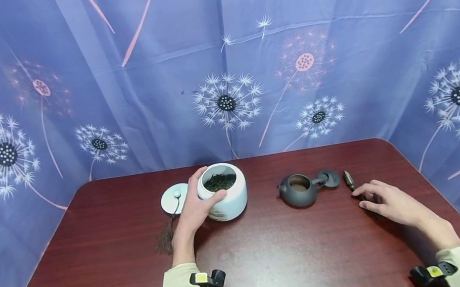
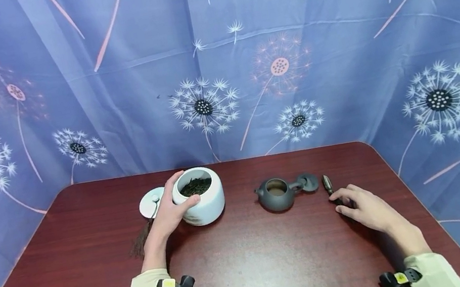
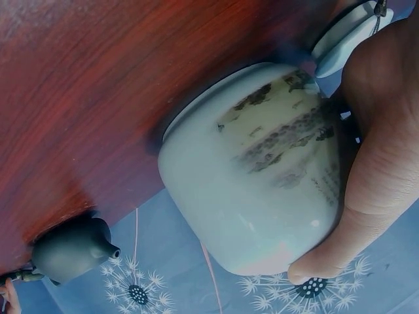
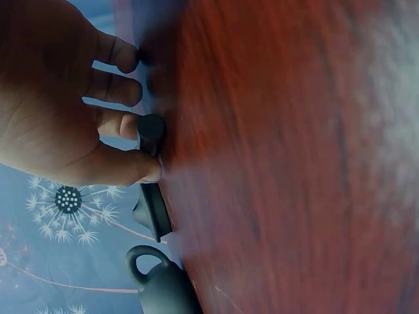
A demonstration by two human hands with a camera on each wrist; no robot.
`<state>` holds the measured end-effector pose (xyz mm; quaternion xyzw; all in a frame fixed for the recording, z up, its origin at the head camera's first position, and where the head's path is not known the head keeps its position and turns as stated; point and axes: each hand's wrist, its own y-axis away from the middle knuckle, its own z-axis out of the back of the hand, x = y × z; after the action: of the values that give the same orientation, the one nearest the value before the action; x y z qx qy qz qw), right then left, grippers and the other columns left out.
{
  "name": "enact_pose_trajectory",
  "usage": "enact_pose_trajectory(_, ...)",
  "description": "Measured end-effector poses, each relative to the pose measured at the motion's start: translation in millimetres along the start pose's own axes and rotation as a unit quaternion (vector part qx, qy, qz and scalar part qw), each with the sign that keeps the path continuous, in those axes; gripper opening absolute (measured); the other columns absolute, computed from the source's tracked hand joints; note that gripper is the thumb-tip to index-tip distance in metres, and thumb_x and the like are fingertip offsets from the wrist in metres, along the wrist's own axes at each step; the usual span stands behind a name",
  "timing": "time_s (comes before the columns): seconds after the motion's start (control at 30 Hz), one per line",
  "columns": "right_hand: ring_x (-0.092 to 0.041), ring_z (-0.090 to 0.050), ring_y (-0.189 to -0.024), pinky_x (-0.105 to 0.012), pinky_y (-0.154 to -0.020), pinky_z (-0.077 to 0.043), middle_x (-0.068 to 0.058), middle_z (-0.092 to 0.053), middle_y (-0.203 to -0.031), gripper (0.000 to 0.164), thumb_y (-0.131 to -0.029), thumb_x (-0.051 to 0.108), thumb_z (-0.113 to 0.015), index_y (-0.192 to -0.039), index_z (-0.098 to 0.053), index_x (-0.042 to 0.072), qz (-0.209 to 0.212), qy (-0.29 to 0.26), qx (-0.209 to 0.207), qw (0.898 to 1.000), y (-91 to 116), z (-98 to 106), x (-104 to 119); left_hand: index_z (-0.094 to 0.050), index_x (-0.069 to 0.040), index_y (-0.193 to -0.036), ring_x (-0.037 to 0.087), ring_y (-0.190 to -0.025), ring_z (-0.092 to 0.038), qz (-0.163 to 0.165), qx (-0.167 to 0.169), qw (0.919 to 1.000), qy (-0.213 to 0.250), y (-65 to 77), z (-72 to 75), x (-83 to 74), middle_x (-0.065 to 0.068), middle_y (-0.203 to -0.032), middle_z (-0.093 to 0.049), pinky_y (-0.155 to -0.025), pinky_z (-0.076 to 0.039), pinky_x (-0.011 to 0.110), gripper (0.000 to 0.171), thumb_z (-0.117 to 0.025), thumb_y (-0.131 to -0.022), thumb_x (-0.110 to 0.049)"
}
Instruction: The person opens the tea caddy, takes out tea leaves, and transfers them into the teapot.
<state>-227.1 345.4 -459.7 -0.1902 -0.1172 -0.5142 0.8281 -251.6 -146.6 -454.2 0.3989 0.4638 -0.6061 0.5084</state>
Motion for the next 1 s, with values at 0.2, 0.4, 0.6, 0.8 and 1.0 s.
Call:
enact_pose_trajectory(0.2, 0.002, -0.041, -0.067, -0.023, -0.062, -0.035, 0.007, -0.048, -0.084, 0.024, -0.087, 0.012, -0.073, -0.109, -0.070, 0.020, -0.002, 0.018, -0.015, 1.000, -1, -2, 0, -0.035, -0.028, -0.151, 0.028, -0.138, -0.039, 0.005, 0.001, 1.0000, 0.003, -1.7, -1.0, 0.6, 0.002, -0.155, -0.031, -0.113, -0.031, 0.051, 0.085, -0.082, -0.081, -0.035)
enact_pose_trajectory(0.4, 0.002, -0.039, -0.066, -0.023, -0.062, -0.032, 0.007, -0.046, -0.081, 0.025, -0.082, 0.008, -0.075, -0.103, -0.071, 0.021, -0.006, 0.022, -0.044, 0.999, 1, -2, -1, -0.035, -0.024, -0.152, 0.030, -0.139, -0.038, 0.004, 0.006, 1.0000, 0.003, -1.1, -2.1, -5.6, 0.003, -0.155, -0.031, -0.113, -0.030, 0.052, 0.085, -0.082, -0.082, -0.033)
enact_pose_trajectory(0.6, 0.002, -0.039, -0.067, -0.023, -0.063, -0.032, 0.008, -0.046, -0.081, 0.026, -0.081, 0.006, -0.074, -0.102, -0.071, 0.021, 0.005, 0.024, -0.048, 0.999, -1, 3, 2, -0.036, -0.031, -0.149, 0.028, -0.139, -0.038, 0.006, -0.002, 1.0000, -0.002, -2.0, -1.9, 1.4, 0.000, -0.154, -0.032, -0.113, -0.031, 0.051, 0.081, -0.082, -0.082, -0.034)
enact_pose_trajectory(0.8, 0.001, -0.037, -0.067, -0.023, -0.062, -0.031, 0.008, -0.043, -0.081, 0.026, -0.081, 0.004, -0.075, -0.102, -0.071, 0.019, 0.022, 0.025, -0.063, 0.997, -2, 11, 6, -0.036, -0.031, -0.150, 0.027, -0.140, -0.037, 0.010, 0.002, 0.9999, -0.004, -1.5, -1.5, 1.3, -0.001, -0.155, -0.032, -0.113, -0.031, 0.052, 0.083, -0.081, -0.082, -0.036)
enact_pose_trajectory(1.0, 0.001, -0.035, -0.065, -0.022, -0.061, -0.029, 0.008, -0.040, -0.079, 0.027, -0.081, 0.002, -0.074, -0.103, -0.072, 0.018, 0.046, 0.024, -0.087, 0.995, -10, 22, 13, -0.035, -0.028, -0.151, 0.026, -0.141, -0.036, 0.012, 0.003, 0.9999, -0.011, -1.4, 0.8, 0.3, 0.001, -0.156, -0.031, -0.114, -0.029, 0.052, 0.083, -0.081, -0.083, -0.032)
